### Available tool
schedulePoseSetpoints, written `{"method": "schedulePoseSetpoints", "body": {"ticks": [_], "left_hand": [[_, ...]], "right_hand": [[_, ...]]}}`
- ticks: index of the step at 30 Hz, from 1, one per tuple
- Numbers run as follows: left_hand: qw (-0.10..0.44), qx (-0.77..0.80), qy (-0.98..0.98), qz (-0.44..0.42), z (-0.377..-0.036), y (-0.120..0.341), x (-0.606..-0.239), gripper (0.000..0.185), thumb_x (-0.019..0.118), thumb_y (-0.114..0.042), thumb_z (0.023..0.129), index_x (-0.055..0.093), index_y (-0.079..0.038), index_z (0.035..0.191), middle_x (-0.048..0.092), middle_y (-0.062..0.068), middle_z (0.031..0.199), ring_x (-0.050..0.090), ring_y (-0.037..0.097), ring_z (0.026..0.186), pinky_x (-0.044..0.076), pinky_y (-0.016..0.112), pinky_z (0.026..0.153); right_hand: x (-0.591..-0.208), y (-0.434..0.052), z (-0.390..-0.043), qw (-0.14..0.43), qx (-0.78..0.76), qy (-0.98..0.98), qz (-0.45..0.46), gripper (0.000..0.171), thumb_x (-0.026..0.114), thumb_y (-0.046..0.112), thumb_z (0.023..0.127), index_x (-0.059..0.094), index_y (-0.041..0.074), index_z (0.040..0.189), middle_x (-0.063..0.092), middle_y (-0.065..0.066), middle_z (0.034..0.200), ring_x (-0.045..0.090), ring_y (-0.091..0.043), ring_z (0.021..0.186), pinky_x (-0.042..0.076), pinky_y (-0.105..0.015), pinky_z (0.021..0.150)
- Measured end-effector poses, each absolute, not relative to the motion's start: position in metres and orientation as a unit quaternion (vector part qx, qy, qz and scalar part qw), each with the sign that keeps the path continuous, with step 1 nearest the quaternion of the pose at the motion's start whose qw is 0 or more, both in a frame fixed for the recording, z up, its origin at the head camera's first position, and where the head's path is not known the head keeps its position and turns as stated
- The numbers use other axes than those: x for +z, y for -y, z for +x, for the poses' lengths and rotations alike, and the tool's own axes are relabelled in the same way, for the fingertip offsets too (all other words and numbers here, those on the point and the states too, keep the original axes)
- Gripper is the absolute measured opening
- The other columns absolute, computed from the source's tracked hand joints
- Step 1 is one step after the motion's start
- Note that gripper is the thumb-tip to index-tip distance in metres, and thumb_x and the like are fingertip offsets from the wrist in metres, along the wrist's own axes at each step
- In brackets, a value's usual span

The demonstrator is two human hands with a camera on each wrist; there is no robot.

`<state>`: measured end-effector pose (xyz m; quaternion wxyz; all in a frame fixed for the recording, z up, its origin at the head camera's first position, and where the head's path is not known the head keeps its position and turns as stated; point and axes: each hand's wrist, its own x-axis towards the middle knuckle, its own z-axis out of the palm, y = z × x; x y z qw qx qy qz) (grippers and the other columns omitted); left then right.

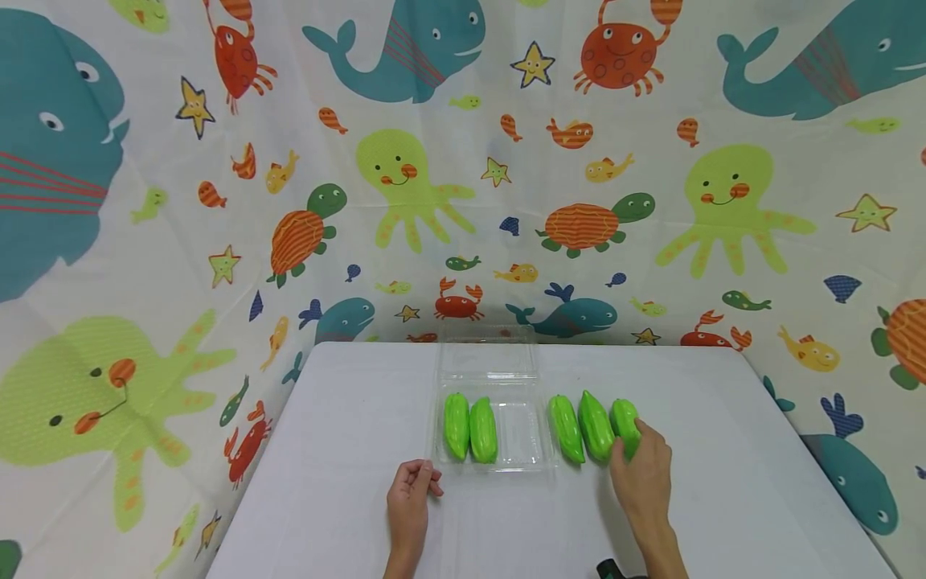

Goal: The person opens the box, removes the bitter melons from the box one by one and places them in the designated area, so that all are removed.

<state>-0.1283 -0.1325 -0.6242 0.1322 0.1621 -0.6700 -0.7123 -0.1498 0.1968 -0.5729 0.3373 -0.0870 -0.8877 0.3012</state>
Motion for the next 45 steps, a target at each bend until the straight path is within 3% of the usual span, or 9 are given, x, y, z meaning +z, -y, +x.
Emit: {"method": "schedulePoseSetpoints", "body": {"ticks": [17,45], "left_hand": [[0.146,-0.716,0.666,0.15,-0.129,0.131,-0.625,0.021,0.062,-0.019,0.1,0.06,0.002,0.101,0.067,0.005,0.078,0.063,0.013,0.058,0.054,0.023,0.058],[0.145,-0.719,0.664,0.147,-0.127,0.132,-0.624,0.018,0.062,-0.017,0.1,0.06,0.001,0.1,0.068,0.004,0.078,0.063,0.013,0.057,0.054,0.023,0.058]], "right_hand": [[-0.567,-0.182,-0.149,0.329,0.314,0.887,-0.078,0.042,0.068,0.0,0.084,0.057,-0.013,0.122,0.058,-0.033,0.116,0.054,-0.048,0.106,0.048,-0.058,0.083],[-0.565,-0.159,-0.154,0.34,0.303,0.89,-0.037,0.041,0.072,0.002,0.082,0.06,-0.01,0.119,0.061,-0.029,0.114,0.06,-0.045,0.106,0.054,-0.055,0.083]]}}
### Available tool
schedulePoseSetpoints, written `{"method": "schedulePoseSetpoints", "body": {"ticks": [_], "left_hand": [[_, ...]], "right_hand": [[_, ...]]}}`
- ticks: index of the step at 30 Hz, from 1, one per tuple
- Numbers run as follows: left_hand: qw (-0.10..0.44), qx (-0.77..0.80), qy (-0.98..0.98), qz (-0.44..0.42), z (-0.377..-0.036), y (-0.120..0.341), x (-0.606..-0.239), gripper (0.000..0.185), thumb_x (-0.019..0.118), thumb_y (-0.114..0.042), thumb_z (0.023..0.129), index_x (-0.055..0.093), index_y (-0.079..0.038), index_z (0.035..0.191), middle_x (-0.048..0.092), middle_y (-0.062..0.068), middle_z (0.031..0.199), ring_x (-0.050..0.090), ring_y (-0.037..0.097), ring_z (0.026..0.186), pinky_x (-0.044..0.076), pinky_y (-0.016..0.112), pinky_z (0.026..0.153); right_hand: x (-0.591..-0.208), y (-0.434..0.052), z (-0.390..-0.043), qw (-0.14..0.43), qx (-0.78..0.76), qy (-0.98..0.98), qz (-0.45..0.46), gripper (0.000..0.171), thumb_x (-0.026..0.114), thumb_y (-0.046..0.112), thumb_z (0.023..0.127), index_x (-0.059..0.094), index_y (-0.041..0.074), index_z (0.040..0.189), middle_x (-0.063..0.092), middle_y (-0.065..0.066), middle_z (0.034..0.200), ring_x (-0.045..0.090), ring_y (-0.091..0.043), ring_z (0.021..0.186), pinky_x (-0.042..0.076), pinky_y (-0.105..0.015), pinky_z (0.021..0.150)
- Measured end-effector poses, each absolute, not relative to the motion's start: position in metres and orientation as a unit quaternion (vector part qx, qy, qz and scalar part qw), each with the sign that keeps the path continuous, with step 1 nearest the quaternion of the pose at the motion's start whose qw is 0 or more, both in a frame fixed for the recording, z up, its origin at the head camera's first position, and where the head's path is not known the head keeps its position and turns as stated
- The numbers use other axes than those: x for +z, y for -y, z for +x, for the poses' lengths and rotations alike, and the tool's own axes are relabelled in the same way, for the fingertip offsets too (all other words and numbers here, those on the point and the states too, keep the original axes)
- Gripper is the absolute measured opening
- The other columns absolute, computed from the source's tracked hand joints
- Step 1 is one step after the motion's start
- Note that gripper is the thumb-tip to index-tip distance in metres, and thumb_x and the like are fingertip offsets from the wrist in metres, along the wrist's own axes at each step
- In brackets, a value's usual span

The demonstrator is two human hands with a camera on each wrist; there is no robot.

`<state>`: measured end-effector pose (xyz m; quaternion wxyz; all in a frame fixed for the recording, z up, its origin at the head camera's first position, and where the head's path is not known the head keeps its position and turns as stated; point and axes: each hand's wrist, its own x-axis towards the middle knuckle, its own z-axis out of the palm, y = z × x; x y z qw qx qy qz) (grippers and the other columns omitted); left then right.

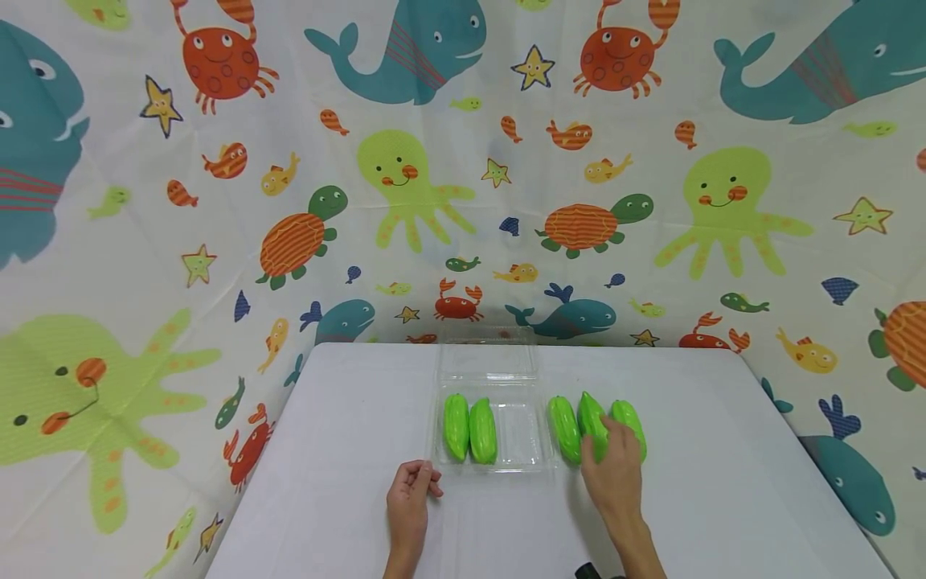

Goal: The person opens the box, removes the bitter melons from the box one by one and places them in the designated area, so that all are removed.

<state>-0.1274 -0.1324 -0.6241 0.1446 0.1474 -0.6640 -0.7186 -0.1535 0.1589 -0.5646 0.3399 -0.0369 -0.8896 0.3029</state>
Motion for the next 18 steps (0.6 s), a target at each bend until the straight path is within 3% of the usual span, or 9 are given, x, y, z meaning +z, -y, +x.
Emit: {"method": "schedulePoseSetpoints", "body": {"ticks": [10,18], "left_hand": [[0.137,-0.716,0.668,0.151,-0.128,0.134,-0.625,0.019,0.062,-0.018,0.1,0.061,0.001,0.101,0.068,0.005,0.079,0.063,0.013,0.058,0.055,0.024,0.059],[0.143,-0.717,0.667,0.146,-0.126,0.132,-0.622,0.023,0.062,-0.017,0.1,0.061,0.006,0.103,0.068,0.011,0.081,0.063,0.012,0.058,0.055,0.023,0.059]], "right_hand": [[-0.564,-0.145,-0.156,0.367,0.32,0.874,-0.006,0.042,0.076,-0.002,0.075,0.063,-0.011,0.114,0.062,-0.028,0.108,0.06,-0.045,0.104,0.051,-0.054,0.086],[-0.563,-0.133,-0.158,0.371,0.316,0.873,0.018,0.043,0.075,-0.001,0.075,0.062,-0.01,0.115,0.063,-0.026,0.108,0.061,-0.041,0.1,0.052,-0.05,0.079]]}}
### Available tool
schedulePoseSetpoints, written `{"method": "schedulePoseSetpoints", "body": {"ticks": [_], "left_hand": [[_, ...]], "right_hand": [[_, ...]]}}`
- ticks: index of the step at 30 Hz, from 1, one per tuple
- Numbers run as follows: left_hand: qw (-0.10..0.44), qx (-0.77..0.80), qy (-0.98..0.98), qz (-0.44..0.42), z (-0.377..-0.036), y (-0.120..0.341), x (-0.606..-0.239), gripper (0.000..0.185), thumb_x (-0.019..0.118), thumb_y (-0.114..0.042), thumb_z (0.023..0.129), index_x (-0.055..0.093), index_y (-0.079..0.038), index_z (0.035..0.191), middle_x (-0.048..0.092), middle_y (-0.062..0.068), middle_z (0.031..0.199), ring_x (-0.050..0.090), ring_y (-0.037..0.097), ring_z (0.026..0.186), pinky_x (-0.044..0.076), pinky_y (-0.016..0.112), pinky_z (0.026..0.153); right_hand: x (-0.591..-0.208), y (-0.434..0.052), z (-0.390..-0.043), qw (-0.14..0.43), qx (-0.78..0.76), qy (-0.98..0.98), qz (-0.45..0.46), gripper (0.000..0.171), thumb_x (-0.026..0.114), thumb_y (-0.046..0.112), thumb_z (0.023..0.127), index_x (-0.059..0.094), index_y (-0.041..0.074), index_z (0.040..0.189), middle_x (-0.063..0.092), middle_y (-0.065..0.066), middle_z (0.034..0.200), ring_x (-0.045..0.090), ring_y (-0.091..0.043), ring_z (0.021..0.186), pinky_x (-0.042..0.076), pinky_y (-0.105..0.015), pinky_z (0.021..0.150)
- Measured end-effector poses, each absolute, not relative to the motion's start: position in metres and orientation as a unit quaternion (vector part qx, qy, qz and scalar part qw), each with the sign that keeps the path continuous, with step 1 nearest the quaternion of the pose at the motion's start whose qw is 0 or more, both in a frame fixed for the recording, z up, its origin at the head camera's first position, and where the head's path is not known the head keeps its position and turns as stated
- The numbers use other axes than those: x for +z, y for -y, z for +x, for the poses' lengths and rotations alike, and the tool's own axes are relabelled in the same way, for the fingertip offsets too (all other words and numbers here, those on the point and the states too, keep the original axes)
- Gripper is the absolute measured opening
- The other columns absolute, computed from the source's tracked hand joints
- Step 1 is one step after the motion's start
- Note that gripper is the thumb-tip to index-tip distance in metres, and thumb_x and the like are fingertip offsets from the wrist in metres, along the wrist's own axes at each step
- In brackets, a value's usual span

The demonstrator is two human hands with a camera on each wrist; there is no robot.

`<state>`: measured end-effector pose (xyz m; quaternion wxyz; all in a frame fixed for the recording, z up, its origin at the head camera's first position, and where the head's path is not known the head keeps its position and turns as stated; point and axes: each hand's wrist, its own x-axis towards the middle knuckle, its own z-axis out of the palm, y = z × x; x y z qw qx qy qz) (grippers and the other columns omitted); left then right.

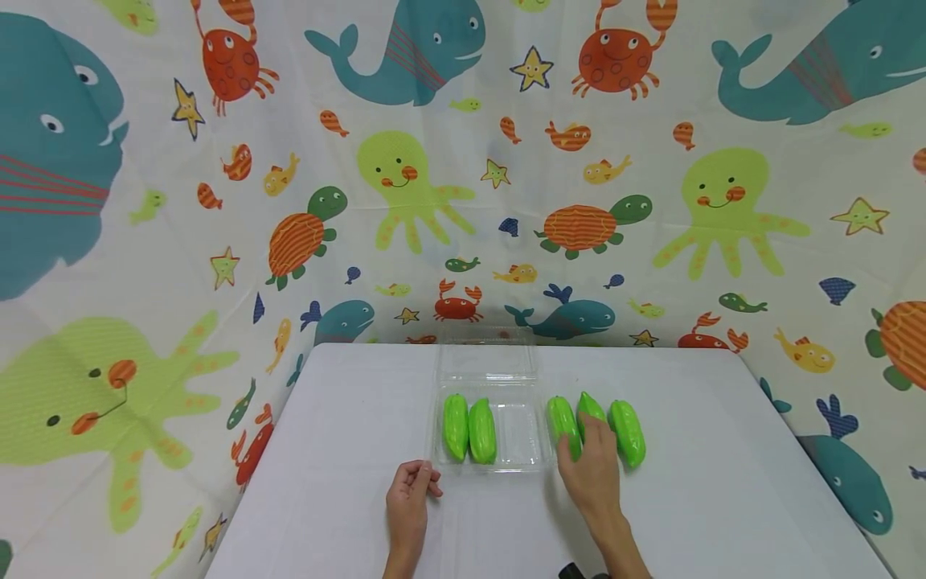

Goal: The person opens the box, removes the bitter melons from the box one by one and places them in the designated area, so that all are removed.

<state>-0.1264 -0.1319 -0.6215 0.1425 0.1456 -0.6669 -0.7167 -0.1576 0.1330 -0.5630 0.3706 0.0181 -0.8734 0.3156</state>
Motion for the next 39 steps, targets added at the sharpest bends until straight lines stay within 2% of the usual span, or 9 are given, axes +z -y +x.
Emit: {"method": "schedulePoseSetpoints", "body": {"ticks": [12,20,31,39], "left_hand": [[0.15,-0.715,0.667,0.144,-0.127,0.132,-0.625,0.02,0.062,-0.017,0.1,0.061,0.003,0.1,0.068,0.006,0.078,0.063,0.013,0.057,0.055,0.022,0.06],[0.136,-0.712,0.672,0.151,-0.126,0.133,-0.626,0.021,0.062,-0.02,0.101,0.061,0.001,0.102,0.068,0.008,0.081,0.064,0.014,0.059,0.055,0.022,0.061],[0.136,-0.706,0.677,0.158,-0.125,0.131,-0.625,0.02,0.062,-0.019,0.101,0.061,0.0,0.102,0.068,0.008,0.081,0.063,0.013,0.059,0.054,0.023,0.061],[0.126,-0.708,0.676,0.163,-0.123,0.129,-0.625,0.024,0.061,-0.023,0.101,0.061,0.001,0.104,0.068,0.01,0.083,0.064,0.015,0.062,0.055,0.022,0.063]], "right_hand": [[-0.557,-0.114,-0.161,0.378,0.327,0.865,0.043,0.045,0.077,0.003,0.074,0.063,-0.008,0.115,0.064,-0.025,0.107,0.062,-0.041,0.099,0.053,-0.05,0.081],[-0.56,-0.103,-0.164,0.38,0.318,0.866,0.062,0.048,0.079,0.007,0.073,0.063,-0.008,0.116,0.064,-0.025,0.108,0.062,-0.04,0.101,0.052,-0.048,0.086],[-0.561,-0.089,-0.161,0.356,0.311,0.878,0.077,0.048,0.08,0.011,0.076,0.063,-0.007,0.117,0.064,-0.024,0.112,0.063,-0.039,0.106,0.055,-0.049,0.088],[-0.566,-0.083,-0.159,0.351,0.312,0.879,0.086,0.049,0.08,0.012,0.075,0.063,-0.006,0.117,0.064,-0.021,0.109,0.063,-0.037,0.102,0.055,-0.049,0.087]]}}
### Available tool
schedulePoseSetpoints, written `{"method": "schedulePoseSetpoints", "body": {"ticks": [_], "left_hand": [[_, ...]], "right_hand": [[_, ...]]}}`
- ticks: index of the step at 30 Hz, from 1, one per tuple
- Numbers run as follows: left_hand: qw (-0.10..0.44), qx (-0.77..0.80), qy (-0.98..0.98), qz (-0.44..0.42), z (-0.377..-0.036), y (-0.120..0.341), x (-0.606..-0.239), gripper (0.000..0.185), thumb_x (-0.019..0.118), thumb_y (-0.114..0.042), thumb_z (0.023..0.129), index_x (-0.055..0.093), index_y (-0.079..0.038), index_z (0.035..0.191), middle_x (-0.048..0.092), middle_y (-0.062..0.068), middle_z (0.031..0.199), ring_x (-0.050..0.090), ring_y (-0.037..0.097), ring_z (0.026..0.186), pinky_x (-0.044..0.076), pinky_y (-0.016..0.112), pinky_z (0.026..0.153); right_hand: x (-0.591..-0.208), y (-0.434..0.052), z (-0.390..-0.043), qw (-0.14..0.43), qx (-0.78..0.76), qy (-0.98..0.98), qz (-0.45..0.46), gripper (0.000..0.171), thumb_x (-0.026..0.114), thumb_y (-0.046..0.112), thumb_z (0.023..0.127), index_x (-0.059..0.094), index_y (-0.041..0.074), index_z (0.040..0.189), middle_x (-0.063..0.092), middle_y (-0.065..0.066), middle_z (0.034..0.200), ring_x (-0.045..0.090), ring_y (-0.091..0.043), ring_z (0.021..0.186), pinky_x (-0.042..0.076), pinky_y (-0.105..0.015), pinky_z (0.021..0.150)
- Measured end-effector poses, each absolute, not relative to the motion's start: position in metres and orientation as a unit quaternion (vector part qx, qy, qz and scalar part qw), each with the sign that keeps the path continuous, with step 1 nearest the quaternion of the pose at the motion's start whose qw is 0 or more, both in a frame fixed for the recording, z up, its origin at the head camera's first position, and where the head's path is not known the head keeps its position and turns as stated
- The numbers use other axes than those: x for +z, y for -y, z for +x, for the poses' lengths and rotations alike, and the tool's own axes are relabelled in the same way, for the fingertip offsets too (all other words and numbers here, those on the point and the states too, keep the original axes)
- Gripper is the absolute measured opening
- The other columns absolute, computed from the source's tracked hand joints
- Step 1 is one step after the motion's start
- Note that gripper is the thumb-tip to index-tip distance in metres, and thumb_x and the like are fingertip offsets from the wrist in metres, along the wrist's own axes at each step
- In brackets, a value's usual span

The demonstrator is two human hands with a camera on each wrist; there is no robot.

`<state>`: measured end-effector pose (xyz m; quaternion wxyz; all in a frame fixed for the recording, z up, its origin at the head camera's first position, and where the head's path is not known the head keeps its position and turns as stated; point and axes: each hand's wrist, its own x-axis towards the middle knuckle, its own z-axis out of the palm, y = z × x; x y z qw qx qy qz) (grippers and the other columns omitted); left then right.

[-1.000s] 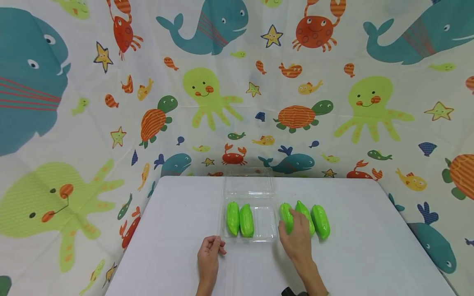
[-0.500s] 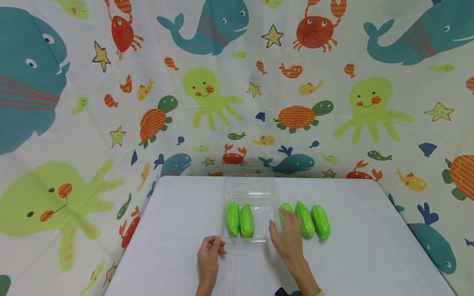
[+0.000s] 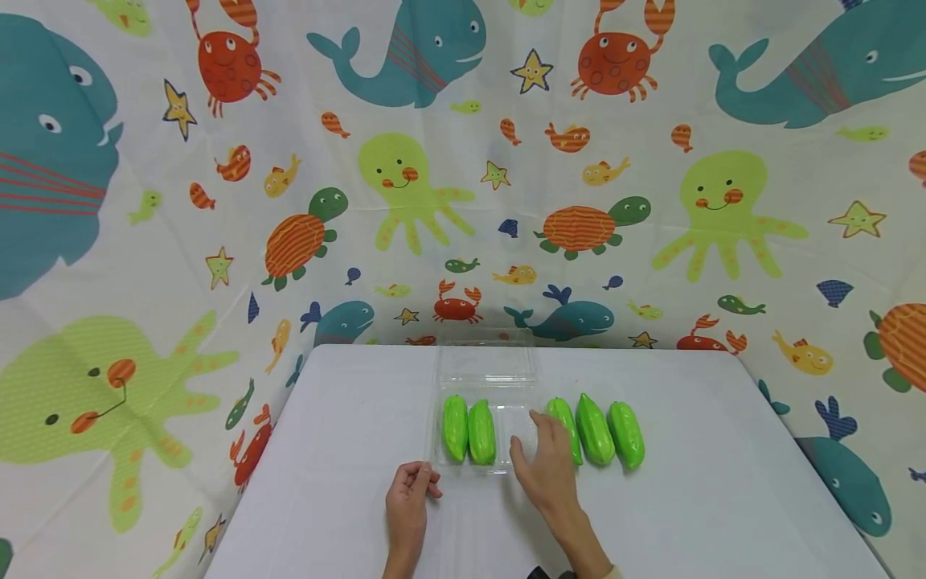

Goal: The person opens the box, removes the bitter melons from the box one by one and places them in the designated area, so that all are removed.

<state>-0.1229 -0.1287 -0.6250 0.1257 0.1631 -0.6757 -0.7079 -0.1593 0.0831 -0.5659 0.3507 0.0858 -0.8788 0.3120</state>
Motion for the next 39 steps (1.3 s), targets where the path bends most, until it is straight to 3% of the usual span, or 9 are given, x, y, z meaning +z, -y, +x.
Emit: {"method": "schedulePoseSetpoints", "body": {"ticks": [17,39], "left_hand": [[0.131,-0.713,0.67,0.16,-0.124,0.129,-0.625,0.019,0.062,-0.019,0.1,0.061,0.0,0.102,0.067,0.008,0.081,0.063,0.014,0.059,0.055,0.024,0.061],[0.133,-0.713,0.669,0.161,-0.123,0.129,-0.623,0.02,0.062,-0.02,0.1,0.061,0.0,0.102,0.067,0.008,0.081,0.063,0.014,0.059,0.055,0.024,0.06]], "right_hand": [[-0.569,-0.066,-0.163,0.342,0.317,0.878,0.107,0.05,0.081,0.012,0.074,0.063,-0.006,0.118,0.065,-0.02,0.108,0.063,-0.034,0.102,0.055,-0.046,0.088],[-0.571,-0.052,-0.164,0.268,0.317,0.905,0.092,0.052,0.078,0.017,0.079,0.061,-0.003,0.124,0.064,-0.02,0.115,0.063,-0.033,0.108,0.057,-0.043,0.089]]}}
